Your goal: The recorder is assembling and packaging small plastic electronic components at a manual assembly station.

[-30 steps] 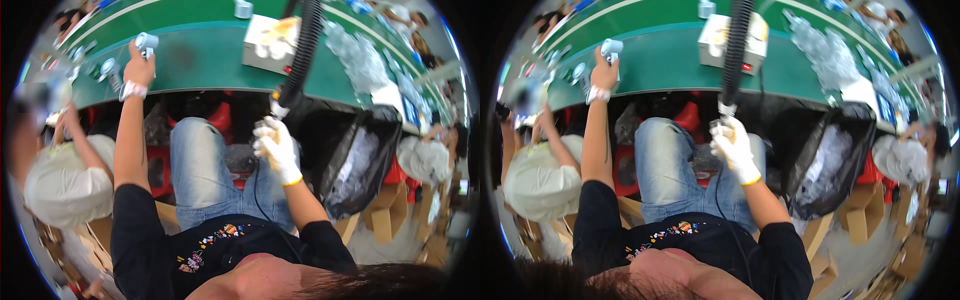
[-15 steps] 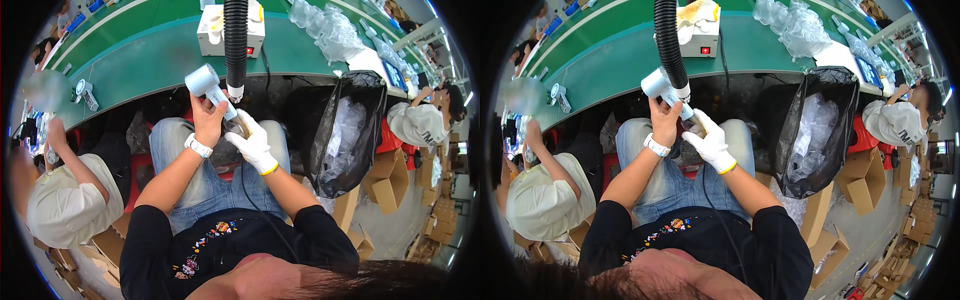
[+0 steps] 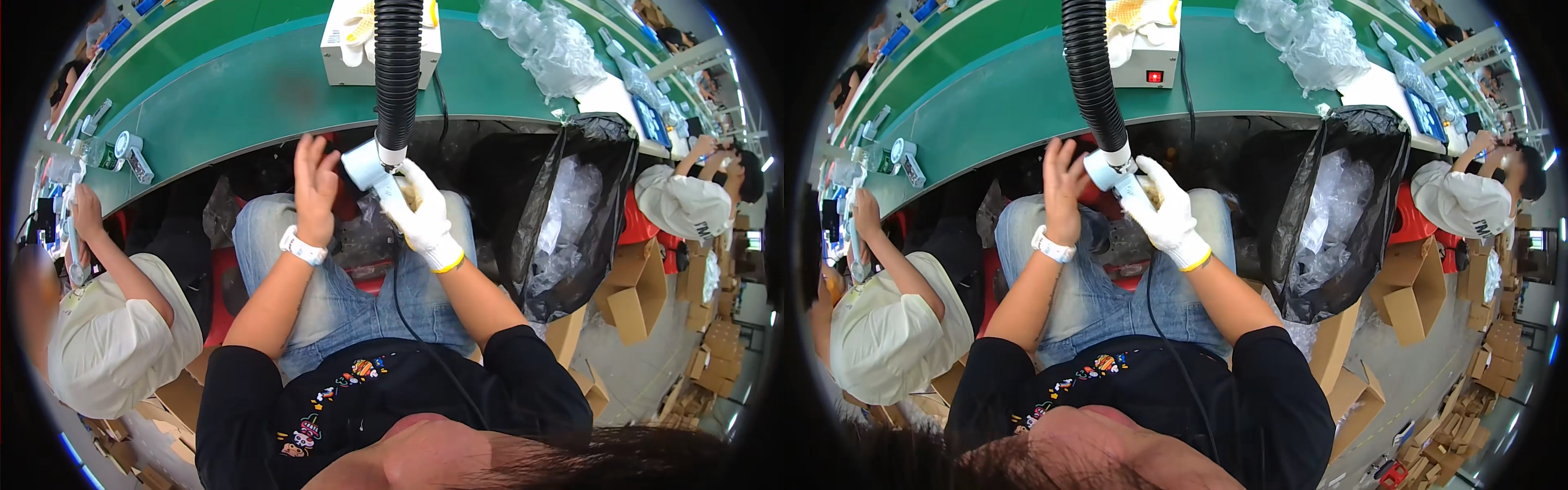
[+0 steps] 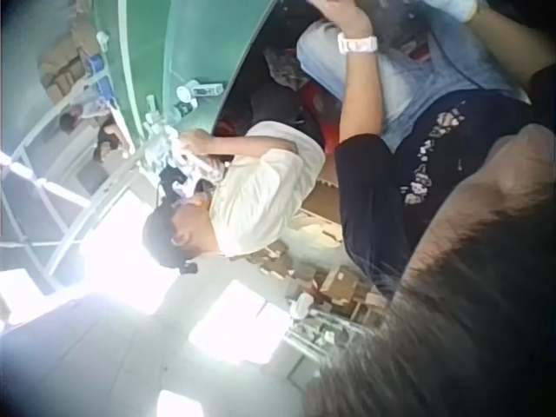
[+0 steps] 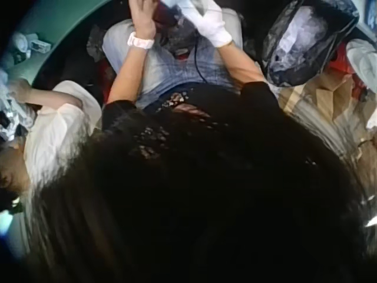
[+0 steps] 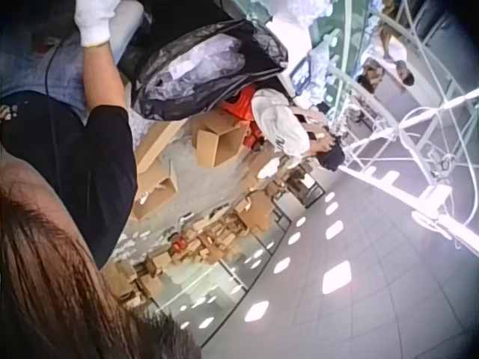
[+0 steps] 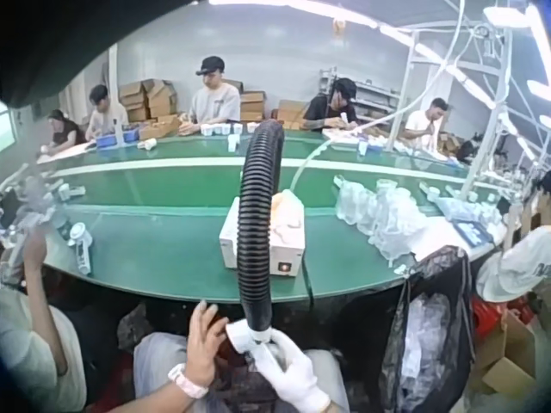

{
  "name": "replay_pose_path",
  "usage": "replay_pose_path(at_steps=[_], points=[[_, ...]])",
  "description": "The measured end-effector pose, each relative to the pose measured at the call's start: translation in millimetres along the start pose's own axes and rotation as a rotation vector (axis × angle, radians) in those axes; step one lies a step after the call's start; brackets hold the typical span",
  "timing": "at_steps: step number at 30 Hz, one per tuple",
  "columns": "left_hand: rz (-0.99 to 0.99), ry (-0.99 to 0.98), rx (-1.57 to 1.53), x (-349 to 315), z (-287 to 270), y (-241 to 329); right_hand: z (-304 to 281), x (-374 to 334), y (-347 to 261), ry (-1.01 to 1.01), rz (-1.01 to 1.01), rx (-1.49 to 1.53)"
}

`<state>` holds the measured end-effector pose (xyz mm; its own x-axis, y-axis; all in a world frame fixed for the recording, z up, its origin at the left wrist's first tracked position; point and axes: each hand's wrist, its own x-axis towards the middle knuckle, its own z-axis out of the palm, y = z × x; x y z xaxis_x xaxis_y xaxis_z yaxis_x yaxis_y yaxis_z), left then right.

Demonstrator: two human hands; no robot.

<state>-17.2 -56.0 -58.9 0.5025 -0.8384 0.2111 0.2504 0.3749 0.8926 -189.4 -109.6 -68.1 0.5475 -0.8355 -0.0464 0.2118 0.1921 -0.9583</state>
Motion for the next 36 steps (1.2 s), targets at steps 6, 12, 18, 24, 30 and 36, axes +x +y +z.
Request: replay_pose_path(at_steps=[6,12,18,24,30,36], points=[[-0.064,-0.114,0.490,11.3,-7.5,-2.6,11.5,19.1,-4.1,0.058,0.125,0.150],[-0.090,-0.048,0.258,10.3,-15.7,5.5,13.7,7.1,-40.2,-0.023,0.488,0.600],[-0.069,-0.133,0.024,12.8,-18.3,28.8,-16.6,-13.6,-22.1,-0.326,0.377,0.271],[-0.520,-0.238,0.297,-8.7,-29.7,64.7,-0.3,-26.5,-57.8,-0.271,-0.320,-0.867],[0.374,-0.566,0.705,-83.1,-3.1,76.2,-2.3,-43.8,-74.2,-0.757,-0.018,-1.021],[0.296,-0.429,0.555,-122.2,-5.5,21.1,-2.4,-72.3,-54.8,-0.602,0.045,-1.241]])
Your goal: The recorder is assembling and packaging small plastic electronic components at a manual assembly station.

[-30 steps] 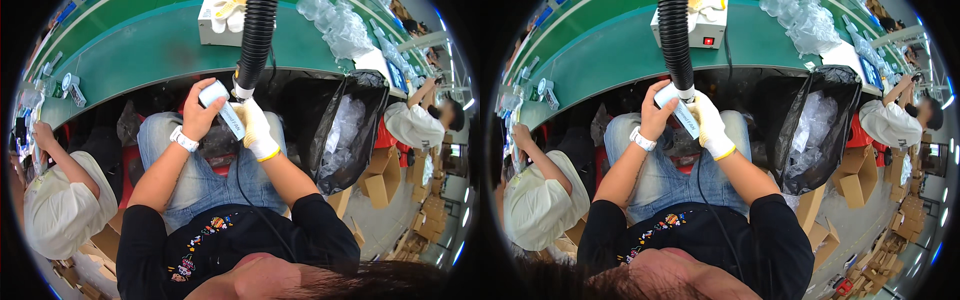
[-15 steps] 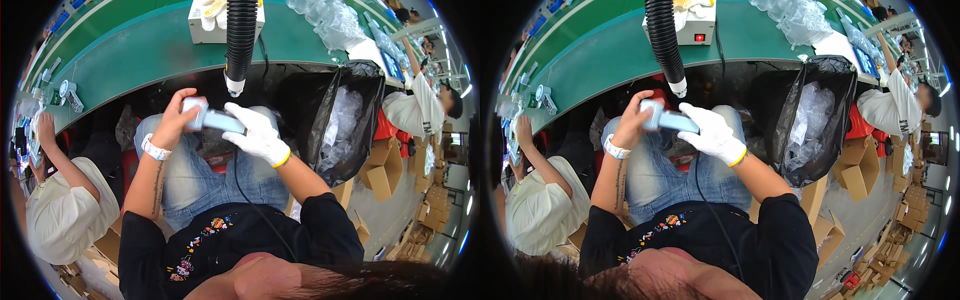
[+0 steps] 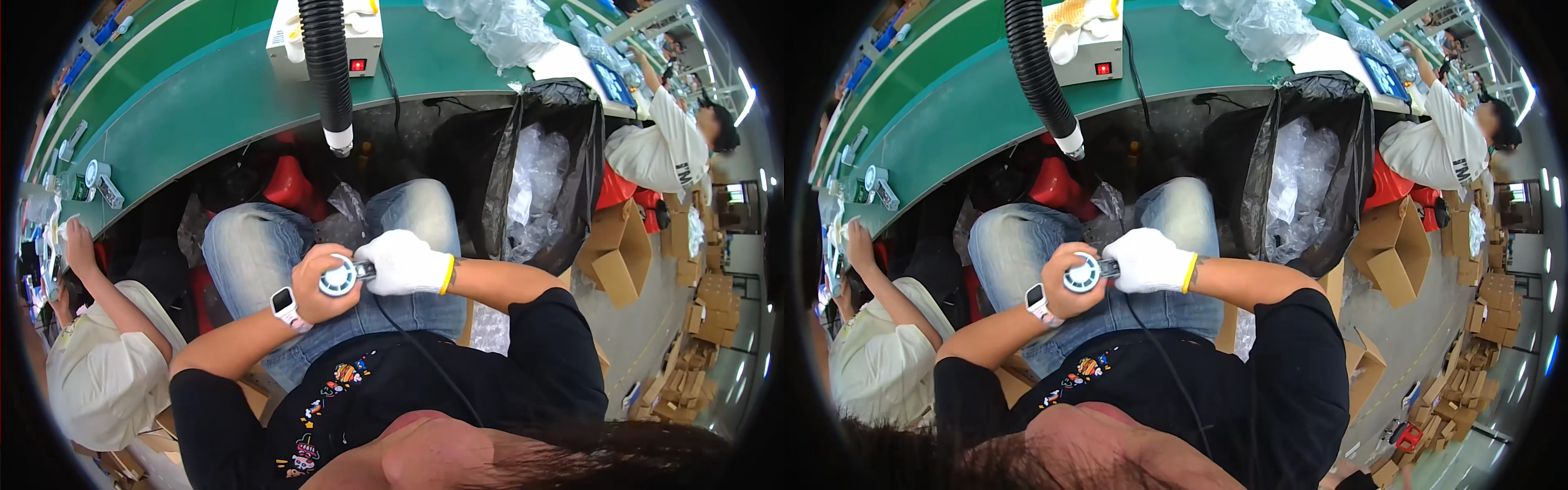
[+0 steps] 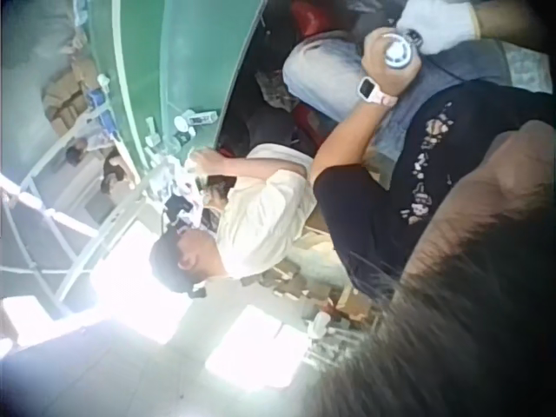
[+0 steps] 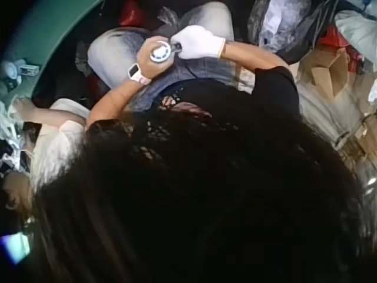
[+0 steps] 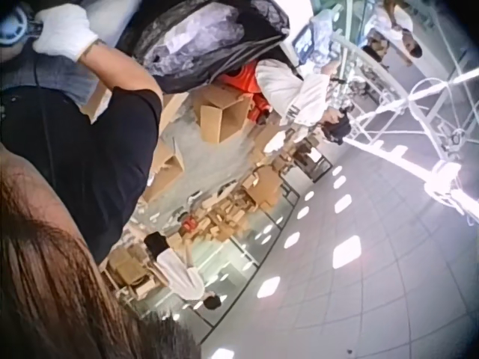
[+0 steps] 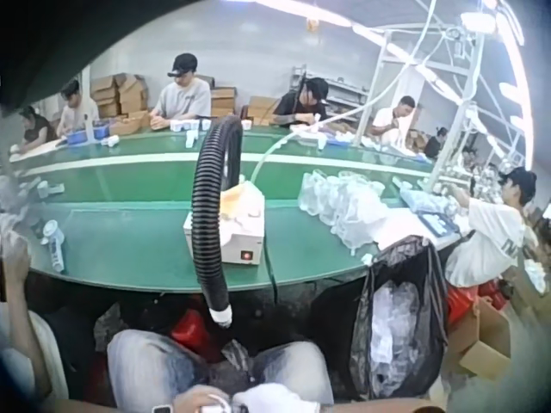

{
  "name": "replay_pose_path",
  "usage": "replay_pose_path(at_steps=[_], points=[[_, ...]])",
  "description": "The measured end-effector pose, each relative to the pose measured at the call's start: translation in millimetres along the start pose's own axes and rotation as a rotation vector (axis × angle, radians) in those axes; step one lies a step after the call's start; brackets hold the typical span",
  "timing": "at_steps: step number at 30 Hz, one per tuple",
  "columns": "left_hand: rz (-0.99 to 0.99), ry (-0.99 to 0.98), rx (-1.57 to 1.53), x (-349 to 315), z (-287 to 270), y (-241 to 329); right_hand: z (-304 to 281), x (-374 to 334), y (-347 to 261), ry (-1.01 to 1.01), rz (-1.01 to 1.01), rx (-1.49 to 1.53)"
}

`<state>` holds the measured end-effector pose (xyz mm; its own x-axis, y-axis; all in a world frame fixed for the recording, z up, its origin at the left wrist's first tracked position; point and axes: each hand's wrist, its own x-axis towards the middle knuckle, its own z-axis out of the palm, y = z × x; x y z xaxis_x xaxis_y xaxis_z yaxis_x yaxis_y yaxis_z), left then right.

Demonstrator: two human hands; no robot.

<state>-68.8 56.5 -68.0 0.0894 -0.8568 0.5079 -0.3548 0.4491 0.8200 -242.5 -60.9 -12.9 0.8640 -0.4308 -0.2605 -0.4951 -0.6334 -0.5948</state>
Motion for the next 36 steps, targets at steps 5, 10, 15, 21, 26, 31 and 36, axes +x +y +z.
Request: replay_pose_path(at_steps=[5,10,15,21,26,31,36], points=[[-0.184,-0.099,-0.005,33.8,-3.6,4.0,-13.1,5.6,17.0,-0.012,0.026,0.070],[-0.166,0.279,-0.125,76.5,-93.5,-7.2,-115.7,32.2,43.5,0.602,-0.167,0.249],[-0.167,0.532,0.161,225.4,-183.3,-91.3,-287.0,131.7,110.7,1.133,0.052,-0.706],[0.002,0.596,0.917,389.8,-245.7,-242.1,-350.2,218.5,90.4,0.857,0.634,-0.947],[-0.559,0.491,1.007,403.6,-260.8,-272.3,-348.0,212.1,124.2,0.979,0.374,-0.882],[-0.068,0.583,0.803,327.7,-211.1,-211.8,-274.6,102.4,90.1,1.045,0.018,-0.030],[-0.298,0.208,-0.320,134.2,-87.4,-53.6,-114.2,9.4,76.3,0.905,-0.142,0.768]])
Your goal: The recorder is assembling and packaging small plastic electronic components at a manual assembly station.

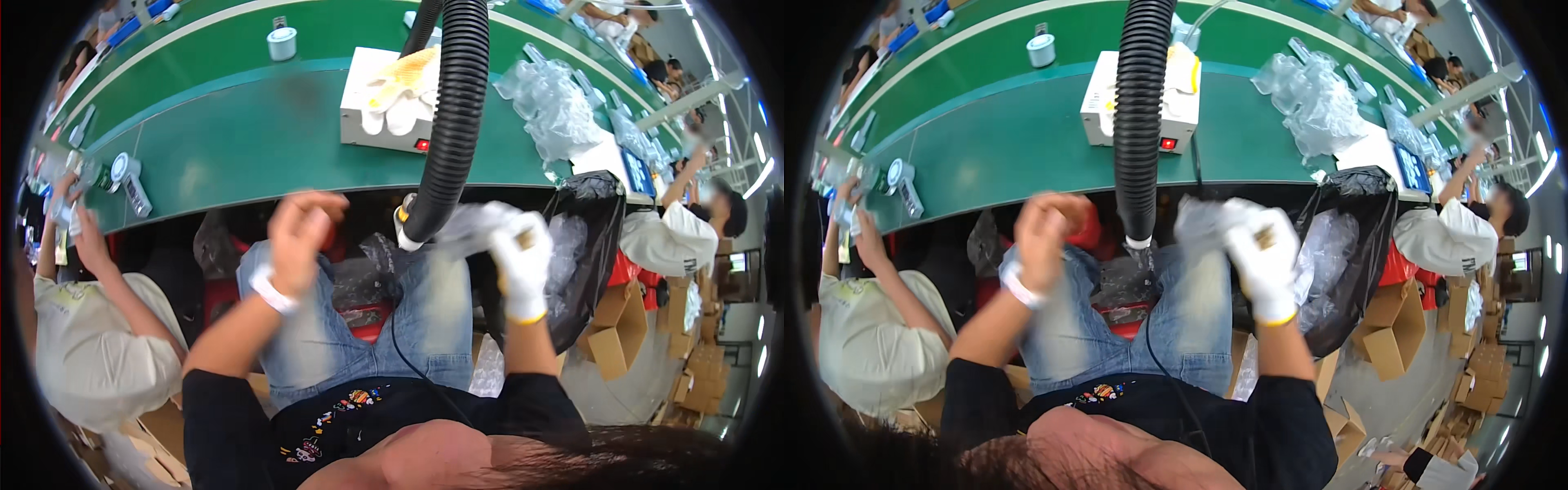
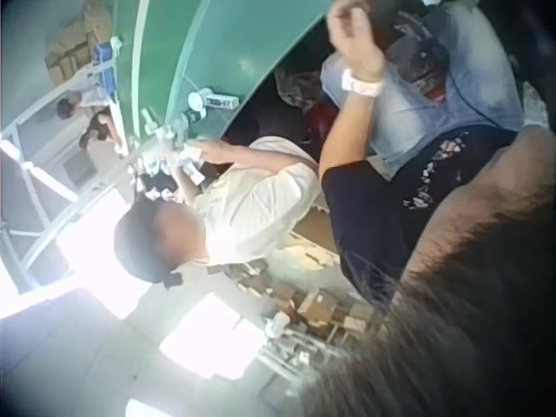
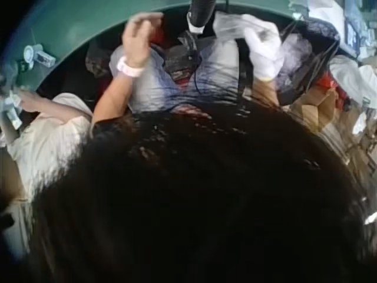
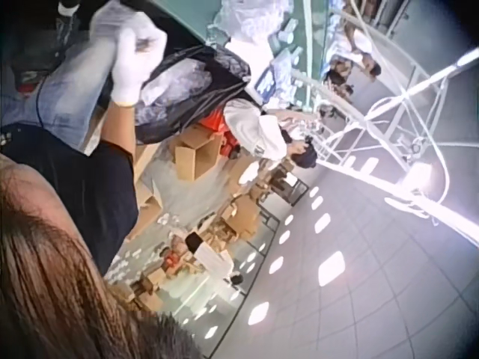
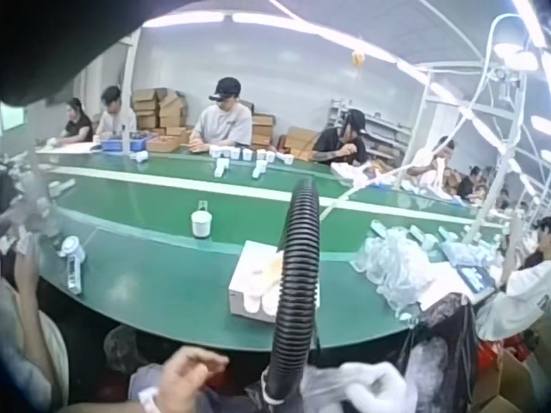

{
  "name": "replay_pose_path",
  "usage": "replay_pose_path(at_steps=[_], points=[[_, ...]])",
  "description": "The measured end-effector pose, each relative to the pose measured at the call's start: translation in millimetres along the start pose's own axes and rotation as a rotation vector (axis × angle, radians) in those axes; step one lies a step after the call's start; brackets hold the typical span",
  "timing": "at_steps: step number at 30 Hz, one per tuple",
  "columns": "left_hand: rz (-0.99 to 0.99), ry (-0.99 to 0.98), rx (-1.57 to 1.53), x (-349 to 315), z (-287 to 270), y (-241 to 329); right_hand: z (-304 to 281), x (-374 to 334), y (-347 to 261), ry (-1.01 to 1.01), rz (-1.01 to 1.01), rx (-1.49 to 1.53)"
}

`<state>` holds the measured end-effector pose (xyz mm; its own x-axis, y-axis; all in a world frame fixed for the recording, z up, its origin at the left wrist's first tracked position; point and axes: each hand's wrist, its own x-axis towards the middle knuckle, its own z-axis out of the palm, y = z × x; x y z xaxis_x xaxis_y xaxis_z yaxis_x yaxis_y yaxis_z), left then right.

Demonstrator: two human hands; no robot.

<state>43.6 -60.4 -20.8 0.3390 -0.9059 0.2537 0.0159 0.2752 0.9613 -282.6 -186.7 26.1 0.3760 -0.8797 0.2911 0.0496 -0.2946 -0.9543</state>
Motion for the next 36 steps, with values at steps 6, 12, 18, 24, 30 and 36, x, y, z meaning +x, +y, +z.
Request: replay_pose_path(at_steps=[6,12,18,24,30,36], points=[[-0.753,0.158,-0.899,-57.1,80.2,-18.5,142.5,-51.0,29.3,0.026,0.189,0.380],[-0.290,0.345,-0.312,-54.7,66.5,-63.0,138.5,-50.2,90.5,-0.439,0.193,0.084],[0.159,-0.122,0.402,-51.5,46.7,-27.3,124.2,-42.6,59.5,-0.421,0.120,-0.382],[0.266,-0.231,0.600,-29.7,53.4,-37.5,99.8,-51.0,40.2,-0.407,0.105,-0.332],[-0.528,0.083,-0.604,-25.2,67.8,-45.3,32.6,-77.9,83.5,0.055,0.563,0.872],[-0.801,0.061,-0.840,-60.5,63.4,-39.0,122.9,-112.2,83.0,-0.080,0.172,0.069]])
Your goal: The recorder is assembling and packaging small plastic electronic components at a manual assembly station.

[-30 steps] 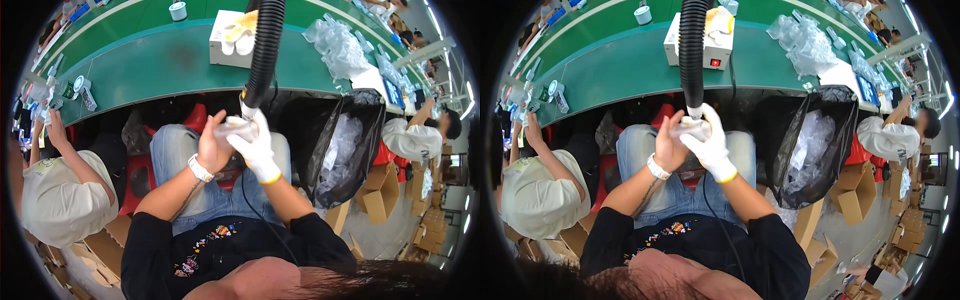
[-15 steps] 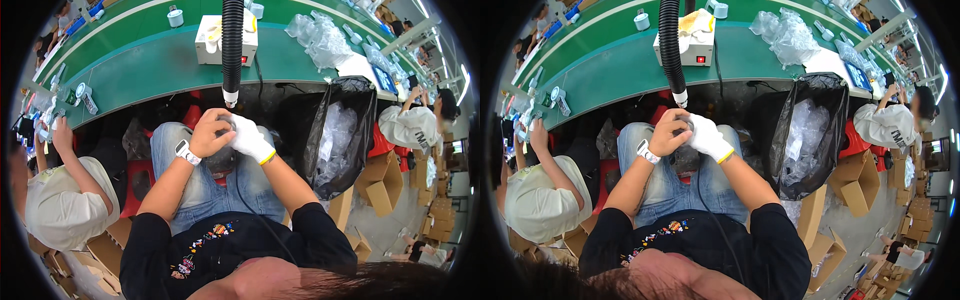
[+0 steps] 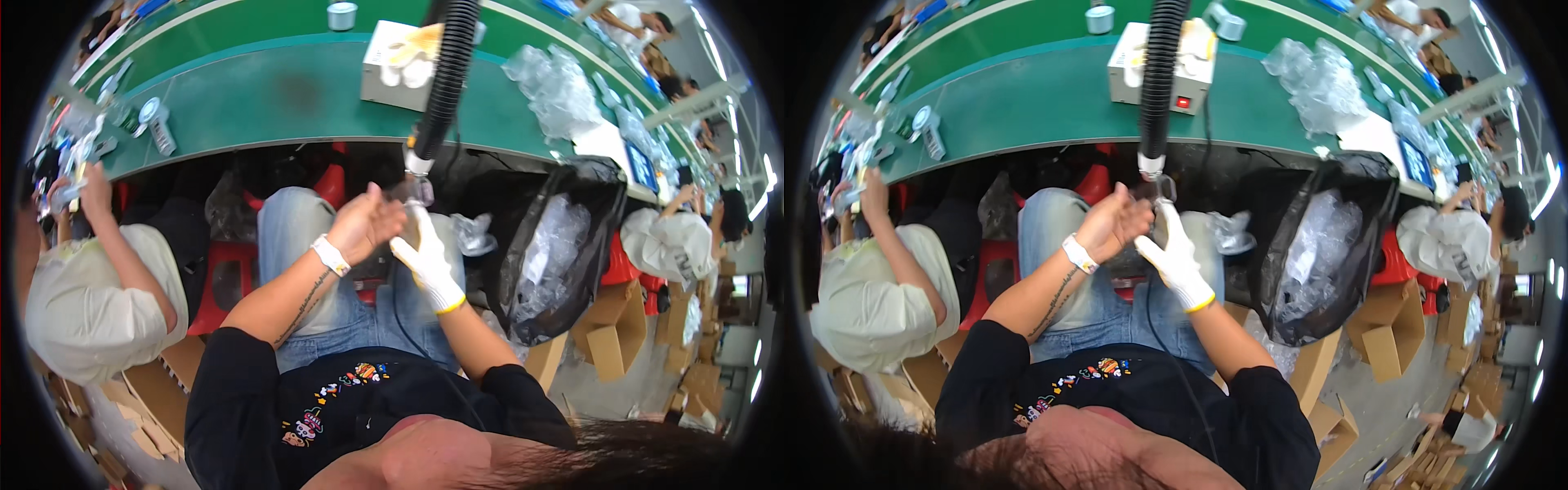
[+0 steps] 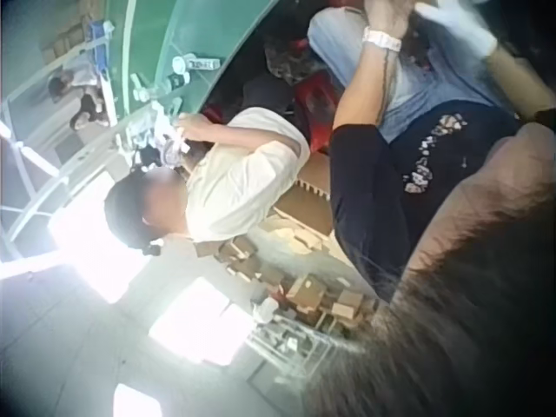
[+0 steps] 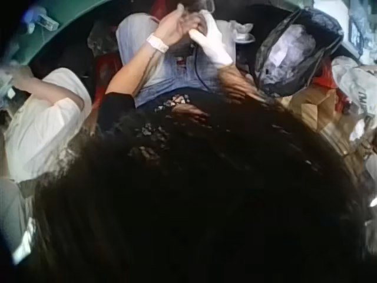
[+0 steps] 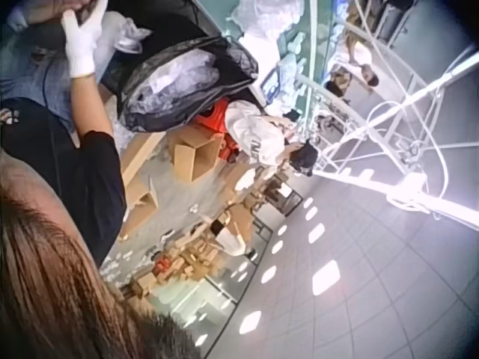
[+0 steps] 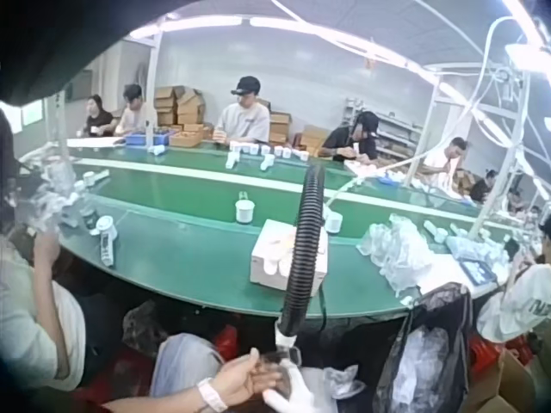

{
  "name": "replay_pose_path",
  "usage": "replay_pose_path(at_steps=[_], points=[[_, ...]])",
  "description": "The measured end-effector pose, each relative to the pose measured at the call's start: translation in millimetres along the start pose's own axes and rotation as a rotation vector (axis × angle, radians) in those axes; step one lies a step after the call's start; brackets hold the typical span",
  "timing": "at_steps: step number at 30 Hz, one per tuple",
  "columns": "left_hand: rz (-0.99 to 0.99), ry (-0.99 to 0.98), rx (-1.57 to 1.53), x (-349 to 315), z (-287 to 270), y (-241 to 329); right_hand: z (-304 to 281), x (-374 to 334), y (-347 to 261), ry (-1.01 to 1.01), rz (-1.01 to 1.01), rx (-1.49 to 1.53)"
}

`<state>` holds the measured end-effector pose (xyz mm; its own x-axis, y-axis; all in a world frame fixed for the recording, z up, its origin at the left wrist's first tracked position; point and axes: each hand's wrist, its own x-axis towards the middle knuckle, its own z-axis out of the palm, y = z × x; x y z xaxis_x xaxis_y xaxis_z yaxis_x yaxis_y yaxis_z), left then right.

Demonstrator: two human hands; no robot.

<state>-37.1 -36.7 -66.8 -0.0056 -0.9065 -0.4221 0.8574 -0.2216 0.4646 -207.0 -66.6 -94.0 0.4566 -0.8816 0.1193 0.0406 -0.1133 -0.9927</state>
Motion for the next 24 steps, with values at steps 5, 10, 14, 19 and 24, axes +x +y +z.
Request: replay_pose_path(at_steps=[5,10,14,19,24], points=[[0.266,0.188,0.758,-39.2,-21.0,15.2,21.3,73.2,-37.8,-0.218,0.106,0.165],[1.591,0.857,1.539,-61.6,-48.8,193.2,17.1,83.1,-10.1,-0.177,0.056,-0.037],[0.866,1.857,1.721,-73.5,-142.2,330.0,10.4,63.9,-5.0,-0.123,0.309,0.578],[1.064,1.326,1.612,-42.5,-154.5,324.2,-2.1,42.1,-35.3,-0.189,0.333,0.320],[0.608,0.019,0.062,4.5,-8.9,129.3,-7.7,35.0,-31.8,-0.062,0.193,0.059]])
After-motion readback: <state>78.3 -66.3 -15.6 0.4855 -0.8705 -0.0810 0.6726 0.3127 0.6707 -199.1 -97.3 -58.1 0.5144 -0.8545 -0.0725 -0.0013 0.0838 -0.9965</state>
